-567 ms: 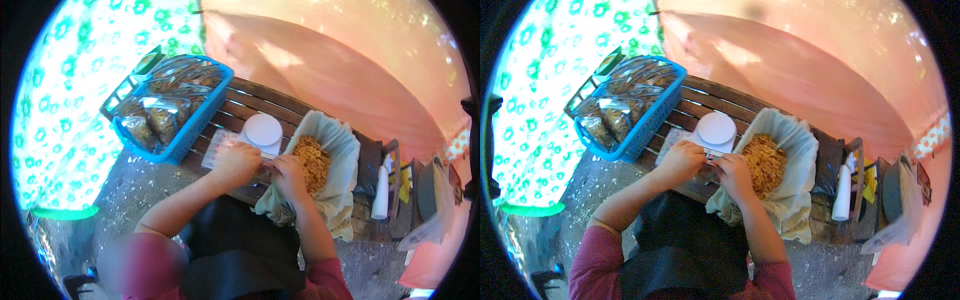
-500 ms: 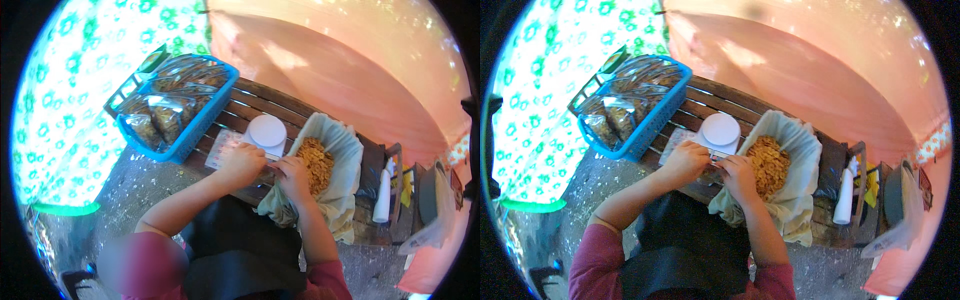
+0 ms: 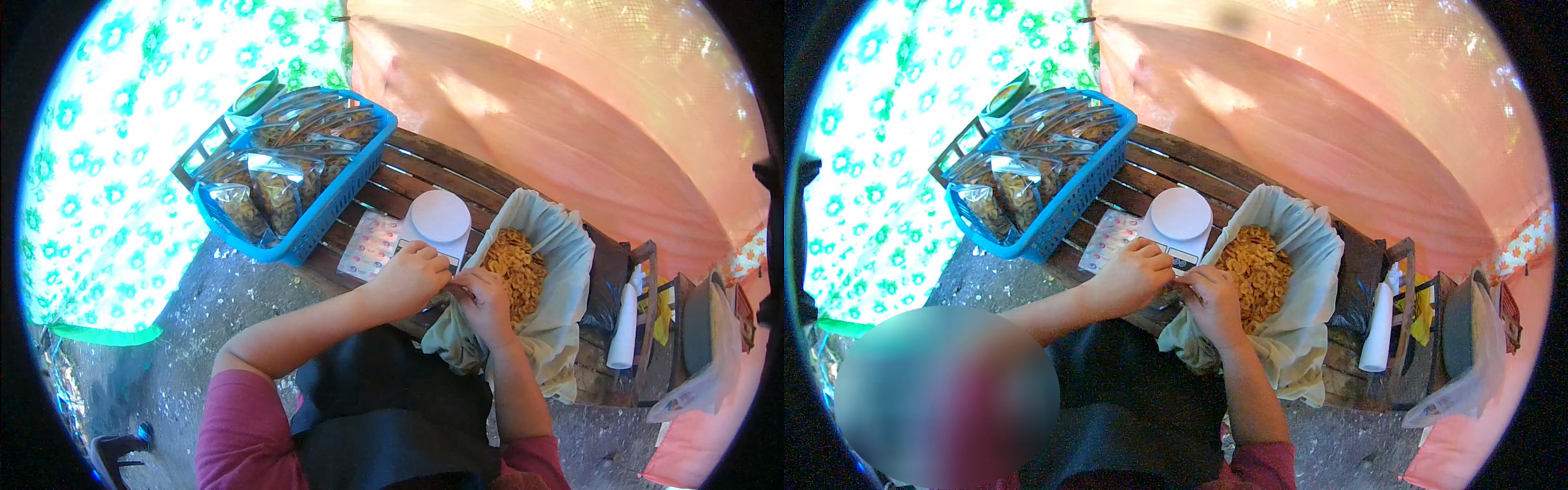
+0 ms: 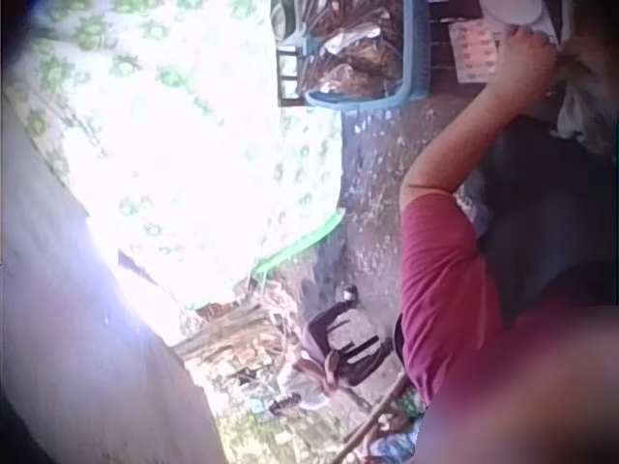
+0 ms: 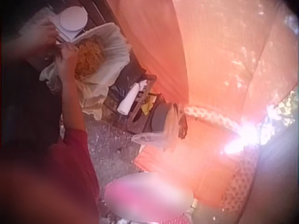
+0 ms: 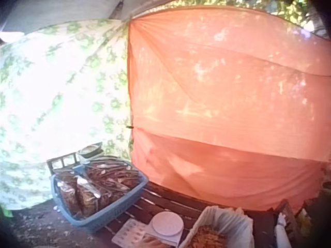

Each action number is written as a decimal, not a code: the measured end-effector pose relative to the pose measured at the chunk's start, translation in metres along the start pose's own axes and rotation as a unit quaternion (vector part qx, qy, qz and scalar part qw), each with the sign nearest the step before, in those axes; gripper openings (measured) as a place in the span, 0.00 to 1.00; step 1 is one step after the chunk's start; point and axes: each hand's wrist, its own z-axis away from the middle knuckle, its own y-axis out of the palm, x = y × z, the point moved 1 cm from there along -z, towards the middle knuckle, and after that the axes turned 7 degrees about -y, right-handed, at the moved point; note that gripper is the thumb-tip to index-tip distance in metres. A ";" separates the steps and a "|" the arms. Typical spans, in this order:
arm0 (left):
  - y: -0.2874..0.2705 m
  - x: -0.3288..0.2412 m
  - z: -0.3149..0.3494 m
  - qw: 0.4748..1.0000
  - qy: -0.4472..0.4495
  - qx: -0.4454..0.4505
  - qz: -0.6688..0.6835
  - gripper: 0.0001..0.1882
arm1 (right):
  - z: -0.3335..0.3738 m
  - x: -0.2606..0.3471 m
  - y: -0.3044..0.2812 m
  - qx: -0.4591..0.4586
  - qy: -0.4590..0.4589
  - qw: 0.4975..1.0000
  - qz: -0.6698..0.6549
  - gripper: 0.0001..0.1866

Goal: The person scoops dried banana chips from a cloth-lined container into a clear plastic bag, places the bag on a digital scale, and adds more chips by hand to reach a target weight. The filled bag is then placed into a blue basket with other packaged snacks.

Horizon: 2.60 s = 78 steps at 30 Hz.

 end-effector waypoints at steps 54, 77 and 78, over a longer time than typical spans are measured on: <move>-0.025 0.034 0.039 0.983 0.090 0.026 -0.158 0.04 | 0.002 0.022 -0.002 0.028 -0.040 0.997 0.057 0.09; -0.021 0.007 0.054 0.999 0.045 0.005 -0.021 0.07 | 0.019 0.038 -0.003 0.026 -0.023 0.998 0.054 0.10; -0.023 0.010 0.057 0.999 0.046 0.002 -0.021 0.07 | 0.020 0.038 -0.005 0.027 -0.023 0.998 0.050 0.10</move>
